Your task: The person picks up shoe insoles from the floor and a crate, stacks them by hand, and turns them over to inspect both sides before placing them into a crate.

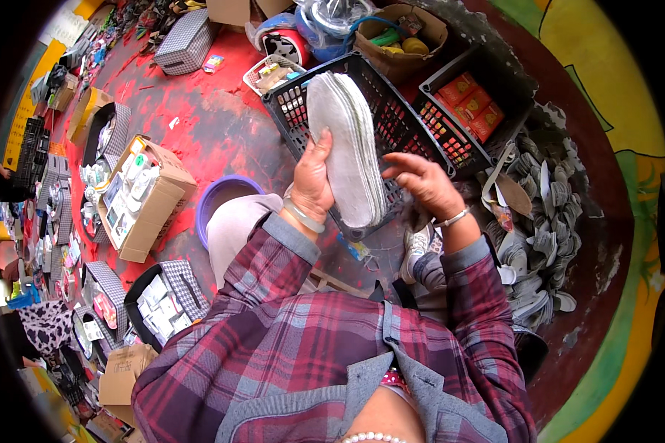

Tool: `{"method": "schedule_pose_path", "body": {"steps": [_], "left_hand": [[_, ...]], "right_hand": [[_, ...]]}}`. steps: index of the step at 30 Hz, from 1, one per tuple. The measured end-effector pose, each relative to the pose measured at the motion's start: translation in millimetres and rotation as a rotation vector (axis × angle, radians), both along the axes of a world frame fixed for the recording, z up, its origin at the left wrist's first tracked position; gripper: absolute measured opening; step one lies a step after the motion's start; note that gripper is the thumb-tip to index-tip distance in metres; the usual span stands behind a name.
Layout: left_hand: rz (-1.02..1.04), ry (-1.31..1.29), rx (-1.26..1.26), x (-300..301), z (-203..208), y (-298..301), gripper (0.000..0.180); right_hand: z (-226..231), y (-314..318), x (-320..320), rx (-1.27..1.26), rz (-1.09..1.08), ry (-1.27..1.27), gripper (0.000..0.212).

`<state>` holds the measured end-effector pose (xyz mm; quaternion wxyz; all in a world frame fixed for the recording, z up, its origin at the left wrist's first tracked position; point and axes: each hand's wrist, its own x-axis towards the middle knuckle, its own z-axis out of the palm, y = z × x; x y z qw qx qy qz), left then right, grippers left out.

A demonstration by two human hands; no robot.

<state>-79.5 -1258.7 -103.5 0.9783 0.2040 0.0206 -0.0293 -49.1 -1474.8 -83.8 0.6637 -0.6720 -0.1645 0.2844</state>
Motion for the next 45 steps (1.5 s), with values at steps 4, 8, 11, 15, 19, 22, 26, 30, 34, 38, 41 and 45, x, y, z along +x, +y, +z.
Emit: {"method": "schedule_pose_path", "body": {"steps": [4, 8, 11, 15, 19, 22, 26, 30, 34, 38, 41, 45], "left_hand": [[-0.001, 0.03, 0.063, -6.2, -3.0, -18.4, 0.036], [0.092, 0.076, 0.329, -4.6, -3.1, -24.3, 0.05], [0.231, 0.117, 0.591, -5.1, -4.7, -31.9, 0.063], [0.084, -0.078, 0.572, -10.2, -9.7, -43.1, 0.055], [0.132, 0.123, 0.306, -5.5, -12.4, -33.3, 0.032], [-0.047, 0.158, 0.067, -1.9, -25.0, -15.4, 0.039], [-0.187, 0.159, -0.089, -5.4, -21.3, -10.2, 0.042], [-0.278, 0.124, -0.209, -3.8, -18.2, -22.9, 0.054], [-0.264, 0.124, -0.131, -12.8, 0.4, -26.4, 0.057], [-0.219, 0.118, 0.113, -16.9, -1.6, -28.5, 0.047], [-0.216, 0.062, 0.178, -20.2, 4.8, -33.8, 0.042], [-0.237, 0.025, 0.354, -27.0, -1.4, -37.3, 0.045]], "right_hand": [[4.5, 29.9, -19.8, -0.039, 0.002, -0.165, 0.045], [4.7, 29.4, -23.3, -0.504, -0.161, -0.556, 0.036], [25.5, 41.9, -36.6, -0.892, -0.295, -0.765, 0.037], [9.9, 55.7, -49.4, -1.088, -0.285, -1.205, 0.027], [22.8, 63.8, -60.9, -1.022, -0.122, -1.068, 0.042], [33.6, 28.3, -36.4, -0.526, -0.229, -0.677, 0.022], [50.9, -25.8, 4.0, 0.452, -0.564, 0.068, 0.027], [48.0, -2.9, -9.3, 0.59, -0.491, -0.068, 0.039], [29.2, 44.4, -54.0, -0.402, -0.219, -1.027, 0.052], [10.3, 42.2, -48.3, -0.279, -0.328, -1.074, 0.041], [18.4, 41.5, -42.8, -0.229, -0.381, -1.216, 0.031], [29.8, 38.2, -20.3, -0.197, -0.692, -1.245, 0.014]]}}
